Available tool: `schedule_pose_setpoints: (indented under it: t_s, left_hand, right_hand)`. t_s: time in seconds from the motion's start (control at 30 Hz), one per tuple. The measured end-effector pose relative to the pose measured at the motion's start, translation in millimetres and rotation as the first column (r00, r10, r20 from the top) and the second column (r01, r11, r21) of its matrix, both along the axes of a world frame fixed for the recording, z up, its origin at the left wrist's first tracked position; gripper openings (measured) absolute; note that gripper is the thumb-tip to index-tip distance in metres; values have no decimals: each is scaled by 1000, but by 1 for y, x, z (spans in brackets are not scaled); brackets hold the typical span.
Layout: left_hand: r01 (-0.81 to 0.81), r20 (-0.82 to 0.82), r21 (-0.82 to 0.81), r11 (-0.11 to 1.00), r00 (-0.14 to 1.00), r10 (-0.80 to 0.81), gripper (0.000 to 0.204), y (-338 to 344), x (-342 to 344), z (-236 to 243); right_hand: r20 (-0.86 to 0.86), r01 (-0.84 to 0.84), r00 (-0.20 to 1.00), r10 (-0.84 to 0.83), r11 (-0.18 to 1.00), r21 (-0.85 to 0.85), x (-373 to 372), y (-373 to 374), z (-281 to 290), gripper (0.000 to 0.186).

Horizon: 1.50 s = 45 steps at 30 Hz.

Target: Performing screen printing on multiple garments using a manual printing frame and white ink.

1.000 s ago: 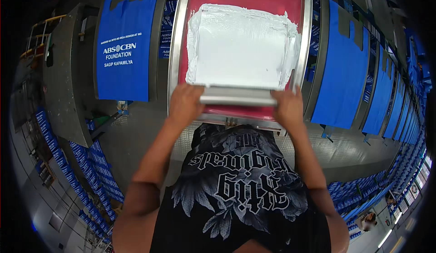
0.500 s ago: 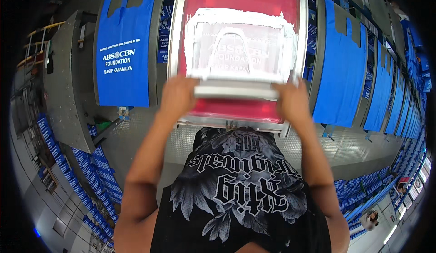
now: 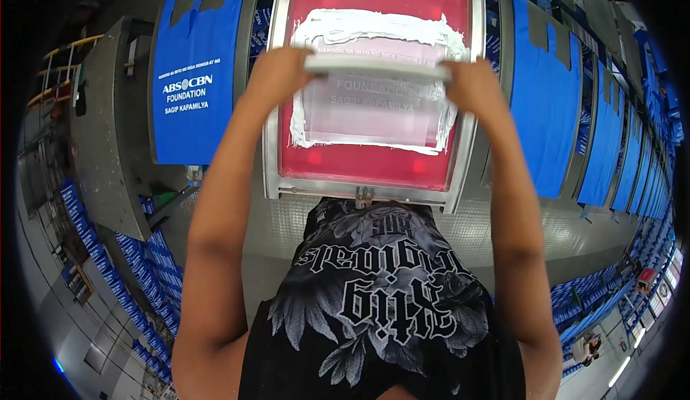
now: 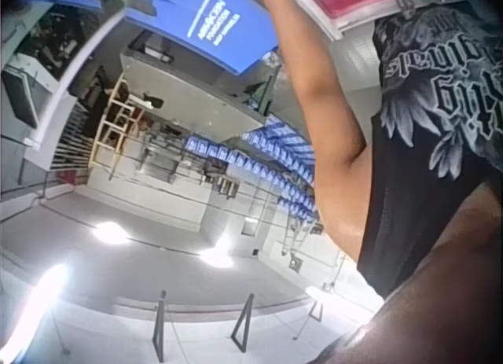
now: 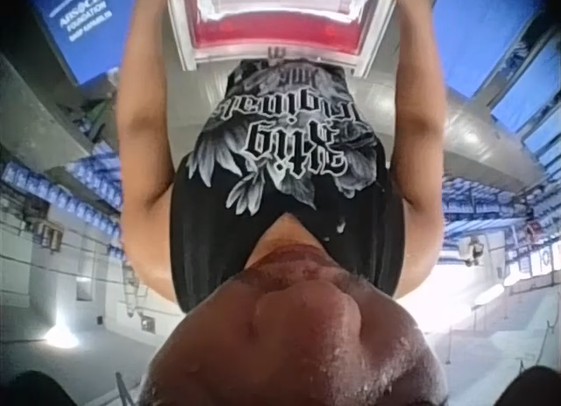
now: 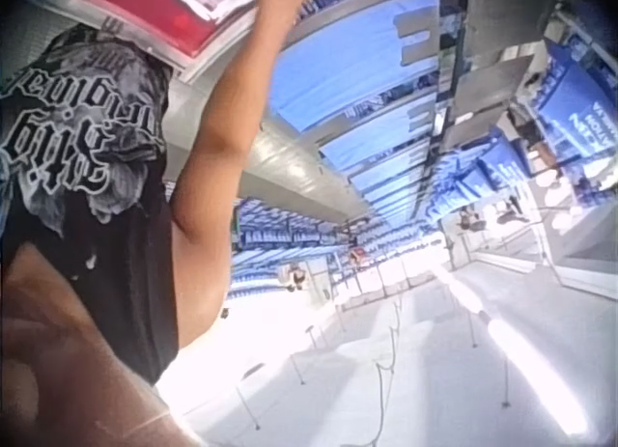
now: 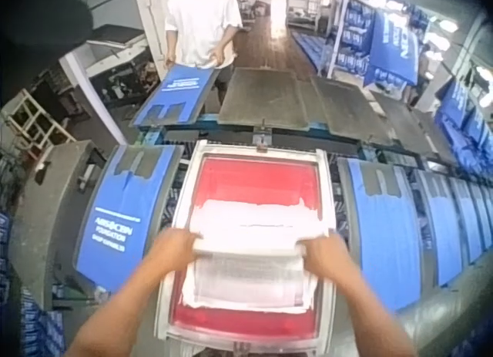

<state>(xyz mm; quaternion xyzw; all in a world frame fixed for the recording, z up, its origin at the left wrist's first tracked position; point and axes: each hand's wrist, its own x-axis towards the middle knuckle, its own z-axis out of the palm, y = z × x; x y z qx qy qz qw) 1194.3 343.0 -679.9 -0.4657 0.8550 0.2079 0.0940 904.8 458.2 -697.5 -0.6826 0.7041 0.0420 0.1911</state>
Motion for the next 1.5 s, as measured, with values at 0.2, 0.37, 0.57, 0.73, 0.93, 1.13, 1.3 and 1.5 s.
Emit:
schedule_pose_setpoints:
  t_s: [0.2,0.37,0.57,0.73,0.93,1.13,1.3,1.5]
  left_hand:
    - [55,-317,-248,967,939,-135,24,123,49,-34]
    - [44,-66,-219,975,996,-59,33,-25,-18,-29]
    - [-2,-12,-56,998,1000,1,31,-9,-1,-9]
    - [55,-319,-156,986,942,-103,29,138,59,-24]
    - [44,-173,-263,964,980,-93,26,4,2,-45]
    - [39,-54,-107,993,997,-46,48,-84,-41,-19]
    - [-138,-309,-572,809,949,-57,53,-46,-17,13]
    - [-129,-263,475,870,923,280,50,178,54,-26]
  right_hand:
    - [140,120,985,-97,979,-165,56,131,-26,35]
    - [-118,30,992,-41,995,-93,-10,-19,-35,42]
    - [-27,41,999,-42,999,-24,4,-6,3,44]
    - [147,93,986,-76,989,-112,68,140,-8,31]
    - [-108,39,993,-53,991,-131,11,14,-31,37]
    - [29,-23,999,23,1000,0,-39,-95,-22,56]
    - [103,-23,995,18,998,50,-48,-111,29,62]
    - [80,-37,996,39,999,-27,-68,-125,-31,55]
